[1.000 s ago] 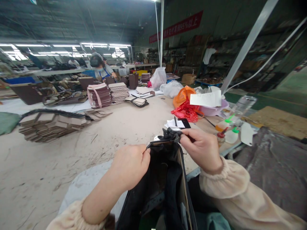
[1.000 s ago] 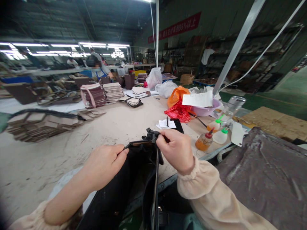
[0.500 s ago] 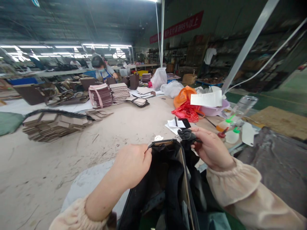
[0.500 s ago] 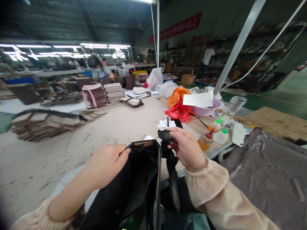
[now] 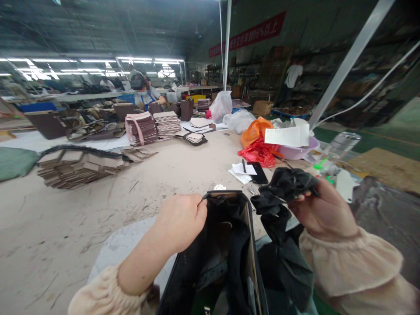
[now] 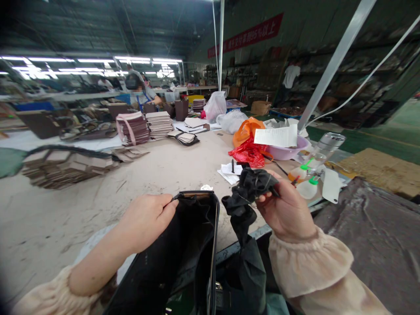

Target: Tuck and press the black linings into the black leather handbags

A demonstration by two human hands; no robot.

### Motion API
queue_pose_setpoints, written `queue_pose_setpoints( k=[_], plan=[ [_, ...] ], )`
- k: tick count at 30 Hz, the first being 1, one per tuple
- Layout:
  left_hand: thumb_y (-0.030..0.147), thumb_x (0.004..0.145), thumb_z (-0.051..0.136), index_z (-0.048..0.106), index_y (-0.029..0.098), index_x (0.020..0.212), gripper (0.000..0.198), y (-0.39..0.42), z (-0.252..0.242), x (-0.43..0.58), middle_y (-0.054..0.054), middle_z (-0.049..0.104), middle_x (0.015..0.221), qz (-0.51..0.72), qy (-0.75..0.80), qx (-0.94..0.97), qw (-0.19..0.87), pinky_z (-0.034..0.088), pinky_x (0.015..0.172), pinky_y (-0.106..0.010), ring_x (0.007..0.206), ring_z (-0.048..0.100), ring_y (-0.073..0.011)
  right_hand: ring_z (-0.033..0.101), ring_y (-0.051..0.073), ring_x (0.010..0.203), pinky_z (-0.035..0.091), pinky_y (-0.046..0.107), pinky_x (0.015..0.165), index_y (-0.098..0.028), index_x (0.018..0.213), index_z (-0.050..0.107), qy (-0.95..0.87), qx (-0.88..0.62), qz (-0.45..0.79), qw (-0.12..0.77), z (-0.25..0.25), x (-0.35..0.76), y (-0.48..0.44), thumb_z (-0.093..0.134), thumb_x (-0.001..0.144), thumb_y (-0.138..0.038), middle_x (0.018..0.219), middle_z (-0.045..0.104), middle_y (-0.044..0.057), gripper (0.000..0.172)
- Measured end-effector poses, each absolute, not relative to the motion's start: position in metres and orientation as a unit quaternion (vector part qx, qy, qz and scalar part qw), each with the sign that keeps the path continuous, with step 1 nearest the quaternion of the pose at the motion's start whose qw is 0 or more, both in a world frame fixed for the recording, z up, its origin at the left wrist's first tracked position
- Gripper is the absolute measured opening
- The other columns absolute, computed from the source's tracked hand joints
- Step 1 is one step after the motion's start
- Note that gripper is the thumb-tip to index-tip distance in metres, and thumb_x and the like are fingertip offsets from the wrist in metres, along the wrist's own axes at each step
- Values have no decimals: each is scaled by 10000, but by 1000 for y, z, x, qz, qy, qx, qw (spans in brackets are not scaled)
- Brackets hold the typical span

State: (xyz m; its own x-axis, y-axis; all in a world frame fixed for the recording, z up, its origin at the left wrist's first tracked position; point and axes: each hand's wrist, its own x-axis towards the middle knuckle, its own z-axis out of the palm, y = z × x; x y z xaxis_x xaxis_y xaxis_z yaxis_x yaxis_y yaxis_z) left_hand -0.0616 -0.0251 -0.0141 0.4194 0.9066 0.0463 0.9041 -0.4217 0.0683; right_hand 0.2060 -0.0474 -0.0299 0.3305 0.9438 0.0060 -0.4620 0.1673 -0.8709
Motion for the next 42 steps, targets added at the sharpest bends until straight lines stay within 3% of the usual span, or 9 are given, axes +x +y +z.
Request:
queue_pose_setpoints(
  k=[2,8,13,17,23,27,31,37,42],
  plan=[
    [362,913,250,602,196,700,444,-25,-14,-61,-54,642,647,40,536,843,13,323,545,-299,615,594,-203,369,54,435,386,139,369,-245,718,595,-300,-440,471,703,-33,215,-39,620,719,-261,582,435,-52,30],
    [357,913,259,603,192,704,436,-30,-16,-56,-58,647,644,45,532,846,11,336,550,-302,612,599,-201,575,98,656,531,241,601,-288,975,620,-319,-472,404,716,-41,228,-13,624,661,-126,876,634,-27,354],
    [353,916,253,607,183,709,445,-31,-18,-54,-62,652,663,55,524,850,21,343,565,-296,632,606,-193,632,158,878,539,307,742,-243,1086,608,-471,-469,406,627,-27,196,0,624,689,-154,991,671,17,407],
    [347,915,261,608,187,711,433,-31,-17,-54,-59,654,663,56,532,845,19,347,562,-300,628,608,-197,636,166,893,508,338,843,-192,1070,651,-608,-461,363,535,-18,156,5,616,711,-170,984,685,44,361],
    [342,910,284,626,173,757,411,-30,-16,-56,-67,657,688,62,541,838,30,372,589,-299,639,604,-188,628,131,763,529,266,719,-176,1016,683,-761,-412,259,429,-19,121,-1,571,738,-153,864,677,40,300],
    [348,913,276,623,178,754,417,-28,-18,-59,-62,656,700,64,541,838,35,367,580,-295,635,596,-185,632,145,828,520,269,760,-187,974,698,-766,-428,214,430,-14,121,0,550,764,-155,909,691,42,258],
    [351,915,279,620,182,764,410,-26,-19,-63,-59,660,711,69,541,837,38,365,589,-294,642,596,-182,630,189,921,491,339,863,-209,969,703,-719,-479,233,446,-17,135,-2,575,805,-284,986,696,49,221],
    [400,886,372,587,196,804,307,-24,-18,-69,-48,672,809,88,542,835,39,350,573,-277,690,598,-178,601,214,1022,475,384,925,-251,1172,580,-565,-536,335,530,-52,153,-56,595,805,-394,1127,632,65,394],
    [443,871,402,599,198,852,315,-21,-12,-66,-53,676,832,61,538,839,61,386,609,-279,734,611,-189,505,253,1184,472,415,950,-319,1385,317,-603,-539,331,486,-71,148,-129,533,839,-388,1349,470,87,591]
  ],
)
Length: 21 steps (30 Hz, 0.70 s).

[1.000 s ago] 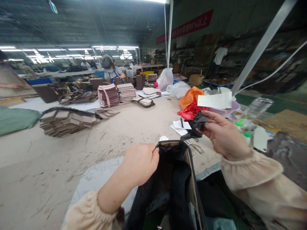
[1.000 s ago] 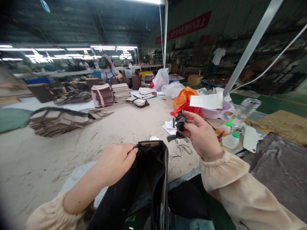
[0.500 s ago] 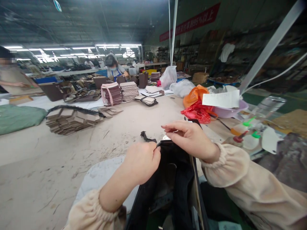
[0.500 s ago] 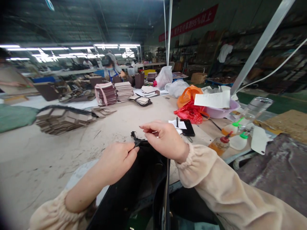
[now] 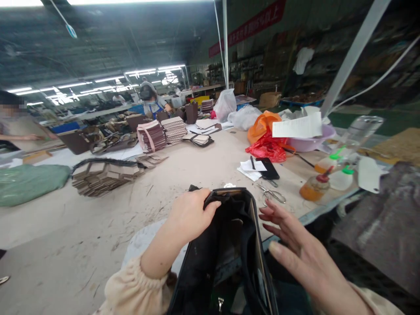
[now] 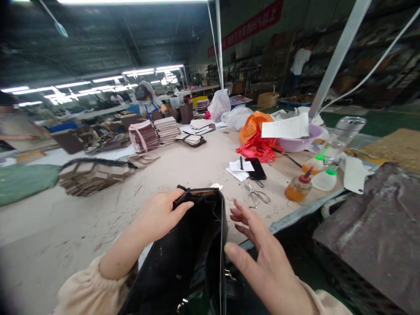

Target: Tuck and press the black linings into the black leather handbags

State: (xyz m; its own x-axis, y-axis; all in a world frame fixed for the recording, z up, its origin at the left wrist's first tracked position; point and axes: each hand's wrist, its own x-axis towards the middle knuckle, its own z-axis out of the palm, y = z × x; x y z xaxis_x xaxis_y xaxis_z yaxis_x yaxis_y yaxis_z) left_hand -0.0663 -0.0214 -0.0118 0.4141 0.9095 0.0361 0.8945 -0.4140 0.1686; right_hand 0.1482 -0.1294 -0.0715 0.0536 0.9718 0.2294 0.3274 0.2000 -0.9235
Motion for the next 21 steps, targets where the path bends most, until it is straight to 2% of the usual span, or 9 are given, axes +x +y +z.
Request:
queue_pose_setpoints(
  k=[3,5,7,10,13,16,21],
  plan=[
    [415,843,479,574,208,1079,328,-22,-11,-62,-62,677,958,81,547,830,74,438,698,-296,818,626,-196,443,313,1238,469,463,951,-325,1435,212,-678,-549,228,433,-72,140,-163,590,778,-395,1418,386,95,761],
    [363,812,546,456,225,1260,478,-24,-11,-60,-70,629,1131,124,543,827,75,455,780,-308,892,623,-193,444,343,1231,502,459,911,-310,1455,161,-710,-552,166,405,-74,131,-176,642,714,-392,1430,368,105,887],
    [318,798,572,349,237,1347,598,-25,-12,-58,-76,581,1218,147,532,830,72,454,832,-316,926,619,-188,473,364,1199,533,449,862,-283,1467,125,-730,-558,116,377,-79,121,-183,680,650,-370,1443,341,126,991],
    [302,817,543,296,229,1378,618,-26,-9,-57,-71,643,1078,116,536,834,60,453,805,-318,876,628,-193,508,367,1162,546,445,830,-225,1474,91,-732,-584,61,347,-90,110,-186,650,613,-260,1454,307,163,1027],
    [294,846,478,274,197,1393,592,-27,-4,-56,-42,669,852,64,556,828,33,437,708,-294,775,624,-190,535,301,1150,521,414,882,-192,1476,54,-722,-597,60,345,-95,115,-184,523,606,-117,1395,417,143,991],
    [278,858,430,236,199,1415,595,-29,1,-59,-11,635,722,42,565,824,11,394,620,-270,683,600,-179,546,234,1146,476,379,943,-218,1474,42,-712,-590,113,362,-88,136,-174,447,633,-62,1323,514,93,946],
    [269,873,365,116,239,1448,628,-35,3,-72,-5,621,713,38,573,818,34,380,593,-252,666,601,-165,551,194,1140,431,330,977,-213,1472,22,-706,-519,257,409,-69,172,-141,442,633,-28,1321,525,72,956]
  ],
)
